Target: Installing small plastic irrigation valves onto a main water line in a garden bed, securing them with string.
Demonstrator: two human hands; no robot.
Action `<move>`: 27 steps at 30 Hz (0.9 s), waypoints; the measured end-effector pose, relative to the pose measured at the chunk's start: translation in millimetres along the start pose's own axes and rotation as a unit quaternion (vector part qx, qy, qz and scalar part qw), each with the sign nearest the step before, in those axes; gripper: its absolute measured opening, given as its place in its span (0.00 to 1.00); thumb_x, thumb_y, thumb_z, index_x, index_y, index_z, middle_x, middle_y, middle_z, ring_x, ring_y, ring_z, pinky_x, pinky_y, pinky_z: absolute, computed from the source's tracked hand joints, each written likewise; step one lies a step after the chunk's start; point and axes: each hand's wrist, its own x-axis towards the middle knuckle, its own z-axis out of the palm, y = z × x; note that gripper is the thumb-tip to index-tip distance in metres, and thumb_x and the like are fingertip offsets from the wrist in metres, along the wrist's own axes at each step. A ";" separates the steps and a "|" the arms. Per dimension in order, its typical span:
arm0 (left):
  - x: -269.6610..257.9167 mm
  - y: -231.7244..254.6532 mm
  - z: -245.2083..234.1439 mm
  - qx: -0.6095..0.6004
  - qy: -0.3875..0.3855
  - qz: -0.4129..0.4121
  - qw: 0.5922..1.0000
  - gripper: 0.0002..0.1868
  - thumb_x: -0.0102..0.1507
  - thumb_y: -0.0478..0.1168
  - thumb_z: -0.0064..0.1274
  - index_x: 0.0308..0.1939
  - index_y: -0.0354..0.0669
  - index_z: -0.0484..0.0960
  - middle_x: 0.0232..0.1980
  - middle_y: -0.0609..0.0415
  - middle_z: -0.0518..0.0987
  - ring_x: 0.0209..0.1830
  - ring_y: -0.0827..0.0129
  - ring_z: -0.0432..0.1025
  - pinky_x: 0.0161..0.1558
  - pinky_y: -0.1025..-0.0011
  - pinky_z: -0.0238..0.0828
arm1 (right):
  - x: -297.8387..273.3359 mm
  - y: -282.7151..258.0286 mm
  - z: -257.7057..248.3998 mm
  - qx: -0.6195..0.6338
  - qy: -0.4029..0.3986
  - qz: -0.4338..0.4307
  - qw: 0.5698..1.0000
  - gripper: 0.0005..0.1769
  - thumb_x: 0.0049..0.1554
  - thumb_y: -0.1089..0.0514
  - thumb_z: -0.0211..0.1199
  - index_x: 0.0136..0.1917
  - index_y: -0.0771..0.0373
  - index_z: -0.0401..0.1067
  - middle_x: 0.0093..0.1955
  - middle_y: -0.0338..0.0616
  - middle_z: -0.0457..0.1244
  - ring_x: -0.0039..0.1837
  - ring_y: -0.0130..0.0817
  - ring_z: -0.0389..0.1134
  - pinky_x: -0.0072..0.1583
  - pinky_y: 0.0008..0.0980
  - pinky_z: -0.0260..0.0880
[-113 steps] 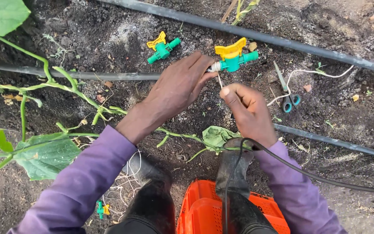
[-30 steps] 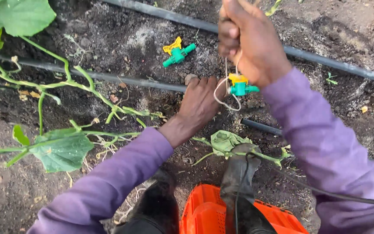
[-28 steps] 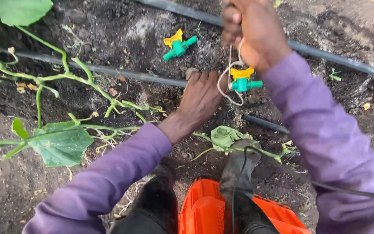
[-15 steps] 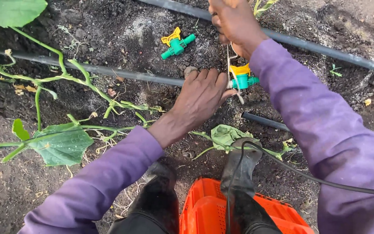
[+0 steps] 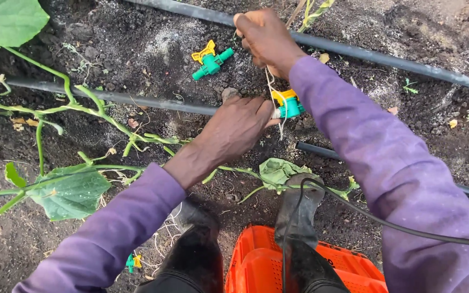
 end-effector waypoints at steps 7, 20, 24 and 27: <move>1.3 3.3 -5.6 0.030 0.000 0.000 1.000 0.11 0.76 0.41 0.37 0.40 0.45 0.70 0.31 0.51 0.77 0.25 0.62 0.71 0.35 0.59 0.71 | 1.4 -1.3 -4.2 0.023 -0.004 -0.008 1.000 0.16 0.69 0.53 0.50 0.38 0.54 0.60 0.25 0.29 0.51 0.24 0.19 0.43 0.27 0.21 0.43; -14.6 2.3 -23.4 0.044 0.032 0.086 0.995 0.08 0.75 0.42 0.41 0.42 0.46 0.69 0.33 0.54 0.71 0.31 0.61 0.70 0.39 0.63 0.66 | -15.7 -18.2 -18.9 0.024 -0.152 0.062 0.986 0.17 0.70 0.47 0.55 0.41 0.54 0.60 0.29 0.28 0.50 0.27 0.19 0.45 0.27 0.20 0.45; -19.9 7.8 -36.3 0.094 0.038 0.122 0.987 0.06 0.73 0.42 0.44 0.42 0.48 0.68 0.35 0.56 0.71 0.34 0.62 0.70 0.39 0.65 0.65 | -31.9 -9.5 -13.7 0.068 -0.190 0.058 0.978 0.21 0.65 0.42 0.56 0.37 0.54 0.59 0.25 0.24 0.46 0.25 0.16 0.41 0.26 0.17 0.43; -26.2 9.5 -40.9 0.110 0.057 0.130 0.984 0.09 0.76 0.45 0.41 0.43 0.48 0.70 0.35 0.57 0.70 0.32 0.65 0.68 0.36 0.66 0.63 | -38.1 9.8 -13.9 0.099 -0.179 0.073 0.976 0.17 0.67 0.44 0.56 0.41 0.54 0.61 0.26 0.25 0.51 0.25 0.17 0.46 0.27 0.18 0.47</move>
